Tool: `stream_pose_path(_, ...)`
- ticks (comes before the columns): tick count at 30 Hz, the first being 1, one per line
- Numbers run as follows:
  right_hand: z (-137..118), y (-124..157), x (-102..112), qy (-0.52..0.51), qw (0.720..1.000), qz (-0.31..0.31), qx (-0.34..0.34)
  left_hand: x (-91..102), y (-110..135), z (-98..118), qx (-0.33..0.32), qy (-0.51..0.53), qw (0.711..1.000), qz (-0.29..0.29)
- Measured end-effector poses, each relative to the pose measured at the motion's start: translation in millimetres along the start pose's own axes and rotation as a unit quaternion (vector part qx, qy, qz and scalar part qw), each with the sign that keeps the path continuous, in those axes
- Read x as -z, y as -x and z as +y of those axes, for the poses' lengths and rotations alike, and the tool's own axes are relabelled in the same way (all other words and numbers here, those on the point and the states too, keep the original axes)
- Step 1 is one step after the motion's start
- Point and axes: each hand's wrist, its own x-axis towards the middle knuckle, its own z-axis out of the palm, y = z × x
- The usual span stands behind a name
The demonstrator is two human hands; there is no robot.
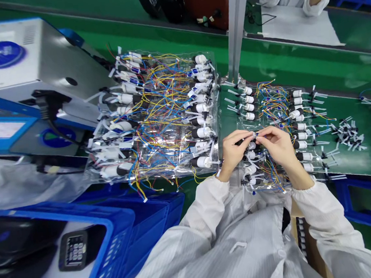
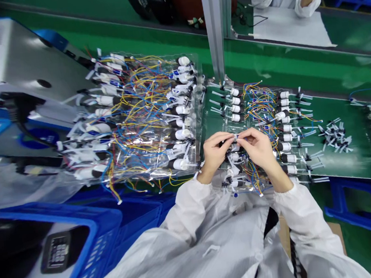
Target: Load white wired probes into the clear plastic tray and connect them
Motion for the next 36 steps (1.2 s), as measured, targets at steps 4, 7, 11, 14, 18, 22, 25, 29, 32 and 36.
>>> stream_pose_path(4,2,0,2,-0.018,1.000,-0.013,0.000,0.4,0,-2,-0.003,0.005,1.000,0.003)
stream_pose_path(7,4,0,5,-0.017,0.999,-0.029,0.008,0.4,1,-5,-0.015,-0.002,1.000,0.002)
stream_pose_path(11,5,-1,7,-0.017,0.999,-0.035,0.005,0.9,2,-8,-0.021,-0.017,0.999,-0.018)
stream_pose_path(14,7,-2,8,-0.015,0.999,-0.043,-0.005,1.3,2,-8,-0.020,-0.014,0.999,-0.036)
stream_pose_path(18,7,-2,9,-0.029,0.998,-0.053,-0.011,1.3,2,-7,-0.020,0.002,0.999,-0.044)
stream_pose_path(22,5,-1,12,-0.038,0.997,-0.060,-0.017,0.0,3,-7,-0.012,0.018,0.998,-0.052)
stream_pose_path(25,7,1,13,0.005,0.998,-0.060,-0.010,-1.4,2,-6,0.001,0.021,0.997,-0.069)
stream_pose_path(29,3,6,11,0.211,0.974,-0.041,0.075,-1.0,2,0,0.019,-0.010,0.997,-0.074)
stream_pose_path(32,-14,8,21,0.317,0.934,-0.085,0.141,0.0,7,6,0.012,-0.048,0.997,-0.061)
stream_pose_path(36,-34,-12,68,0.399,0.901,-0.026,0.168,-2.0,16,9,0.060,-0.024,0.997,-0.031)
